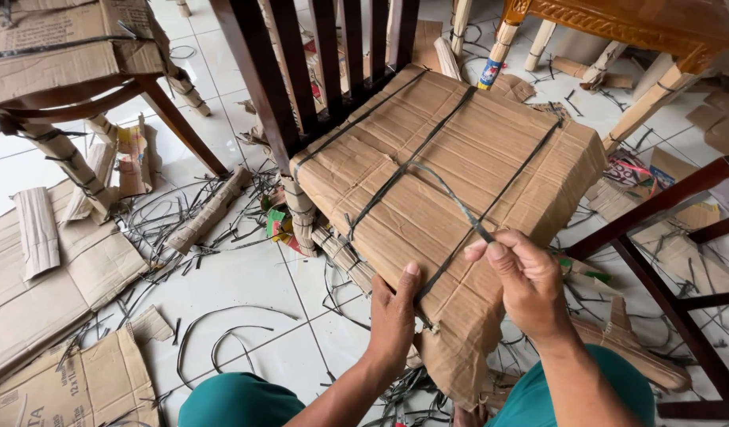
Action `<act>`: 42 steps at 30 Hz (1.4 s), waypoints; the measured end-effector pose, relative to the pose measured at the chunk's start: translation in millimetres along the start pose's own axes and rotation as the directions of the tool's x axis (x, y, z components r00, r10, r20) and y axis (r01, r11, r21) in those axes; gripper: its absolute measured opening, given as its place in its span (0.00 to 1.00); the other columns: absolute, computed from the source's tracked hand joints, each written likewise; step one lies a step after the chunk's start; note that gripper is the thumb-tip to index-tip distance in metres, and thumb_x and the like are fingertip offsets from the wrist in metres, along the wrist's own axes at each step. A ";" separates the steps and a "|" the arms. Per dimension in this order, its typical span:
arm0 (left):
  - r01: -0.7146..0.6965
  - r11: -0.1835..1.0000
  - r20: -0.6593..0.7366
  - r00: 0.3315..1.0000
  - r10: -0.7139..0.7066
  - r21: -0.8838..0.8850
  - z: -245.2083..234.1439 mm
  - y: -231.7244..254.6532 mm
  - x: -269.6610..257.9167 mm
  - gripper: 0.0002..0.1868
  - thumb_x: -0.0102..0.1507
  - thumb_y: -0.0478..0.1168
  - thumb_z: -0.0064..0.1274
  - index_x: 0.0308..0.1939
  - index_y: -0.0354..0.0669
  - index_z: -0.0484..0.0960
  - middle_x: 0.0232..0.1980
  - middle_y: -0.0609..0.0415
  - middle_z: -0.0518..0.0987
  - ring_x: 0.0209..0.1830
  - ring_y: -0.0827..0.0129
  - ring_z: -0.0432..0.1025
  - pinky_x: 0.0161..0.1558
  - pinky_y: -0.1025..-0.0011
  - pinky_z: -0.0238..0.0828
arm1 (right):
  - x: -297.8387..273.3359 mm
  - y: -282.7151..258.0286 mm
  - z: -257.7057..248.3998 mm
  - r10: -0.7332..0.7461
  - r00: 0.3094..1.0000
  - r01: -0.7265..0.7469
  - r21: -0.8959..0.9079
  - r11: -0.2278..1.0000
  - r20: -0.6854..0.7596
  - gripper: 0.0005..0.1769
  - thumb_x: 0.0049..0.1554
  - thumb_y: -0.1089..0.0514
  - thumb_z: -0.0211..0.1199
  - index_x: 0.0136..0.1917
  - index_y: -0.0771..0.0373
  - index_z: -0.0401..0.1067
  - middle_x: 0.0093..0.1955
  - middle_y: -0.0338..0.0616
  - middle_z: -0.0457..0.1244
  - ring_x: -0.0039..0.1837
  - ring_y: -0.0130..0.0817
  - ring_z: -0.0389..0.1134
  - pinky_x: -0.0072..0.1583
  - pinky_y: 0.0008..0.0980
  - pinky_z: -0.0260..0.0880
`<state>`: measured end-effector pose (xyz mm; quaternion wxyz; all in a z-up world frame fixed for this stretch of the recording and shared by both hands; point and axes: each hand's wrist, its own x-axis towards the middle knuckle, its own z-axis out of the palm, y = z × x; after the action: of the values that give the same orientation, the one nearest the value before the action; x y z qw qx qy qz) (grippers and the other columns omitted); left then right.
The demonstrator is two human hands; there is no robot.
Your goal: Securing cardboard protective layers to a wooden chair seat using plastic tension straps and a utility knife.
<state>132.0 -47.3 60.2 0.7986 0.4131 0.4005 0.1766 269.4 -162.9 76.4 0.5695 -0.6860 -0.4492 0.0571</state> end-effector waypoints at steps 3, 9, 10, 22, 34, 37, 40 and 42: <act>0.066 0.991 0.075 0.994 -0.075 0.114 -8.7 19.0 -11.4 0.44 0.52 0.66 0.49 0.67 0.49 0.66 0.70 0.55 0.77 0.66 0.64 0.73 0.56 0.62 0.71 | 3.4 -12.1 -0.5 0.018 1.000 -0.016 0.137 0.990 -0.011 0.15 0.68 0.55 0.50 0.48 0.64 0.74 0.45 0.47 0.71 0.53 0.39 0.75 0.61 0.38 0.78; 0.086 0.983 0.015 0.996 -0.090 0.165 -25.3 13.9 -2.7 0.35 0.57 0.61 0.51 0.61 0.45 0.70 0.52 0.58 0.75 0.38 0.74 0.69 0.45 0.72 0.67 | 13.8 -5.7 7.6 0.054 0.999 -0.049 0.326 0.944 -0.008 0.14 0.68 0.54 0.53 0.49 0.65 0.74 0.43 0.48 0.69 0.46 0.34 0.69 0.48 0.29 0.66; 0.083 0.983 0.014 0.996 -0.087 0.162 -28.9 15.0 -3.0 0.35 0.57 0.61 0.51 0.61 0.45 0.70 0.52 0.58 0.75 0.38 0.74 0.69 0.45 0.72 0.67 | 14.2 -5.2 7.5 0.051 0.999 -0.046 0.325 0.945 -0.005 0.14 0.68 0.54 0.53 0.49 0.65 0.74 0.43 0.48 0.69 0.46 0.34 0.69 0.48 0.29 0.66; -0.333 0.902 0.311 0.857 0.411 -0.274 -65.4 30.0 16.2 0.26 0.70 0.51 0.45 0.61 0.32 0.80 0.27 0.56 0.76 0.23 0.76 0.66 0.30 0.78 0.62 | 7.1 -33.5 18.9 0.347 0.753 -0.328 -0.138 0.934 0.560 0.21 0.59 0.49 0.57 0.43 0.65 0.85 0.36 0.39 0.73 0.36 0.26 0.67 0.40 0.28 0.69; -0.476 0.879 0.207 0.862 0.463 0.016 -59.3 52.7 20.3 0.20 0.66 0.52 0.52 0.46 0.41 0.90 0.27 0.58 0.77 0.26 0.75 0.68 0.30 0.78 0.67 | 13.6 -49.9 88.0 -0.337 0.896 0.436 -0.709 0.554 0.289 0.12 0.55 0.55 0.70 0.52 0.56 0.76 0.42 0.36 0.73 0.42 0.34 0.73 0.50 0.41 0.69; -0.424 0.895 0.182 0.899 0.398 0.137 -63.7 57.1 22.8 0.20 0.65 0.54 0.53 0.43 0.45 0.91 0.26 0.59 0.77 0.27 0.75 0.68 0.33 0.76 0.67 | 19.5 -50.7 97.3 -0.352 0.878 0.467 -0.744 0.478 0.325 0.04 0.61 0.56 0.63 0.49 0.55 0.77 0.37 0.35 0.71 0.39 0.36 0.70 0.48 0.38 0.66; -0.468 0.877 0.174 0.878 0.446 0.111 -68.2 57.4 29.0 0.20 0.65 0.54 0.53 0.34 0.43 0.89 0.30 0.55 0.81 0.31 0.72 0.73 0.33 0.75 0.68 | 23.5 -43.5 105.2 -0.337 0.879 0.457 -0.798 0.393 0.338 0.17 0.55 0.47 0.71 0.54 0.55 0.75 0.36 0.33 0.69 0.41 0.30 0.69 0.63 0.43 0.59; -0.465 0.870 0.119 0.885 0.450 0.163 -69.7 58.7 31.0 0.20 0.64 0.54 0.52 0.44 0.46 0.92 0.35 0.56 0.81 0.38 0.73 0.75 0.42 0.76 0.69 | 26.0 -51.5 112.2 -0.380 0.859 0.463 -0.838 0.288 0.344 0.08 0.56 0.51 0.70 0.42 0.53 0.72 0.37 0.35 0.68 0.47 0.37 0.67 0.58 0.43 0.58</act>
<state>99.3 42.8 68.4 0.7064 0.5759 0.2750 0.3061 190.1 -66.0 91.9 0.0867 -0.7345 -0.5931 -0.3181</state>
